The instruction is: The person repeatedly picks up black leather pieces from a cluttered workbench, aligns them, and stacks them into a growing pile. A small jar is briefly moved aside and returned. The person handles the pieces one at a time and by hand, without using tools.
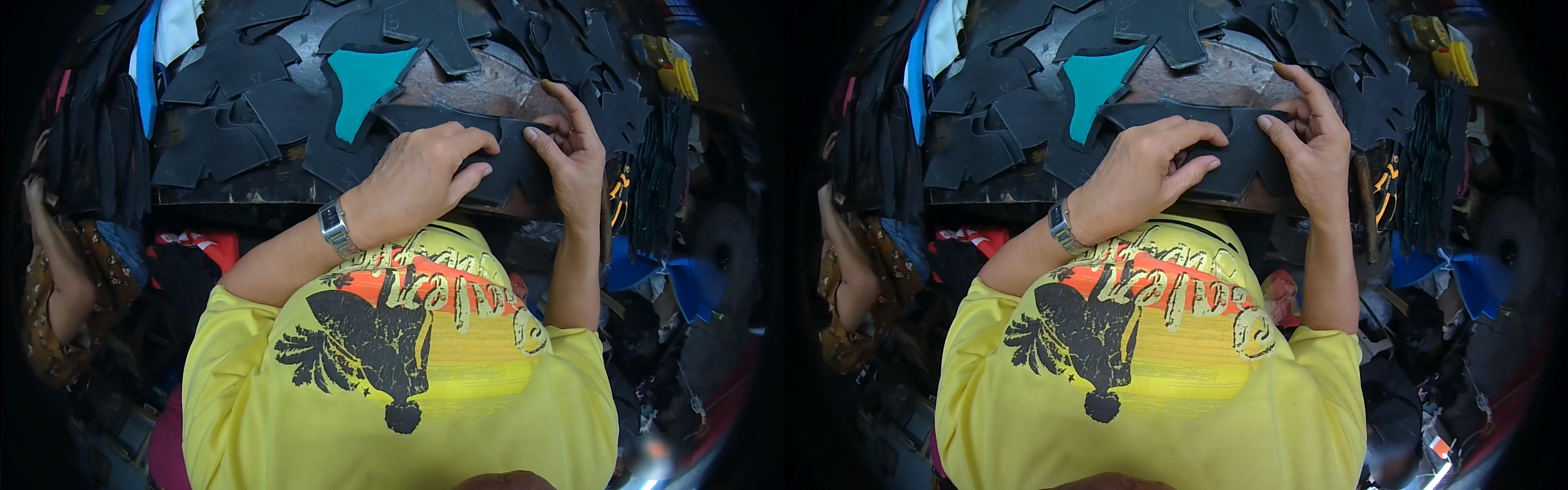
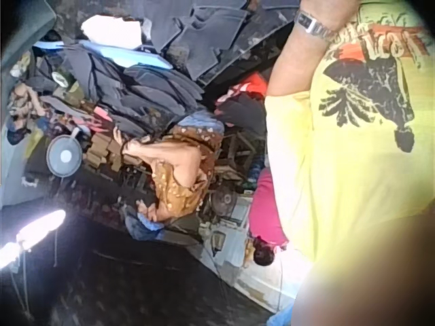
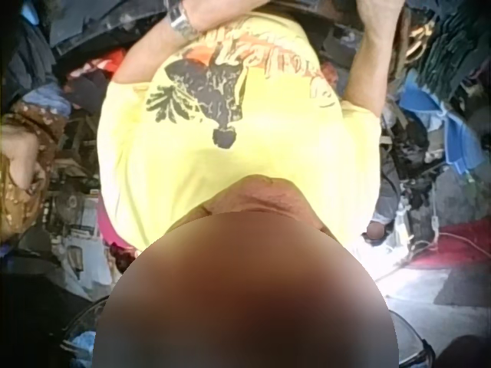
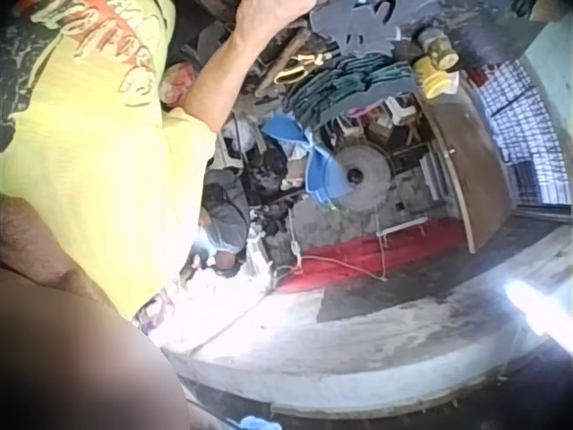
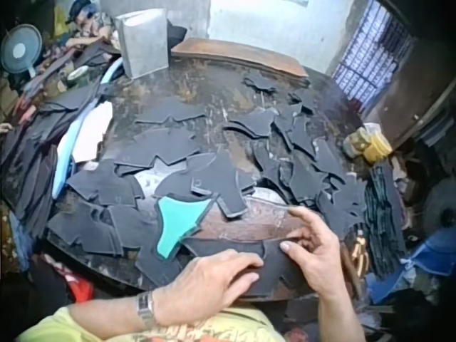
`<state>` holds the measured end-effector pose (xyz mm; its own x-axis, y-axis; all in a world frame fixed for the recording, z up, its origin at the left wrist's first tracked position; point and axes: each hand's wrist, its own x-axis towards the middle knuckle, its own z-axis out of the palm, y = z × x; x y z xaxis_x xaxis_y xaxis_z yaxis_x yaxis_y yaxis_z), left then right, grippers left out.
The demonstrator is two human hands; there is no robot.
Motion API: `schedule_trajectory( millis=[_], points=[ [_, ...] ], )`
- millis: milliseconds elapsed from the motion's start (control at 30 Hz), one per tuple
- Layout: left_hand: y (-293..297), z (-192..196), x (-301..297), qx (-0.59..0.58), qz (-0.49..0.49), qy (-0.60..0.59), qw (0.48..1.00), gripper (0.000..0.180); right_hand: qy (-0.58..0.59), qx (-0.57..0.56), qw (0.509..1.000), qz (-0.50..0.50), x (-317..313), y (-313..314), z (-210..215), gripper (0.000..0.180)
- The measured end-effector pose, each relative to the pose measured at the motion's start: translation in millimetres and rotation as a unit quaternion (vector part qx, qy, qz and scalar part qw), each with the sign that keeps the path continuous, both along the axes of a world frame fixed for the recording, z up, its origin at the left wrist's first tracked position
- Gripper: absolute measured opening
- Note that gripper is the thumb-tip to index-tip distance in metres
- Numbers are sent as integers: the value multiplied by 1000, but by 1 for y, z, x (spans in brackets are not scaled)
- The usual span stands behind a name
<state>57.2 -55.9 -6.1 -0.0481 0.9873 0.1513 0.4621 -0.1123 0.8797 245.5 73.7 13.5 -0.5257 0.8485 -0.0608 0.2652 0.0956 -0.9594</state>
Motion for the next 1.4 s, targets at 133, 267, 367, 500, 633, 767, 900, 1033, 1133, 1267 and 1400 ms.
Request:
schedule_trajectory(
  millis=[133,267,367,500,633,767,900,1033,1133,1267,1400],
  points=[
    [2,-1,1,15,11,-4,1000,27,13,11,1000,-12,2,0,-3,58],
    [0,-1,1,10,8,6,1000,27,9,8,1000,9,3,2,-5,57],
    [-2,-2,2,17,7,6,1000,27,-2,15,1000,16,4,1,-5,52],
    [-2,-2,1,29,2,18,999,25,-108,42,993,15,5,-1,-4,40],
    [-3,-3,1,28,-3,21,999,23,-65,120,989,63,4,1,-3,31],
    [-1,-5,2,29,-1,19,999,23,-122,179,971,97,1,1,-3,29],
    [0,-3,0,21,-6,20,1000,26,-205,220,951,75,-2,-9,-2,28],
    [-18,9,-1,-18,-35,24,999,29,-286,379,877,73,-1,-21,1,25],
    [-25,11,1,-19,-42,24,999,29,-259,391,881,61,0,-23,1,26],
    [-28,7,4,8,-44,44,998,27,-235,344,908,47,0,-21,-2,29],
    [-27,6,3,4,-37,34,999,27,-231,323,917,38,0,-21,-1,31]
  ],
)
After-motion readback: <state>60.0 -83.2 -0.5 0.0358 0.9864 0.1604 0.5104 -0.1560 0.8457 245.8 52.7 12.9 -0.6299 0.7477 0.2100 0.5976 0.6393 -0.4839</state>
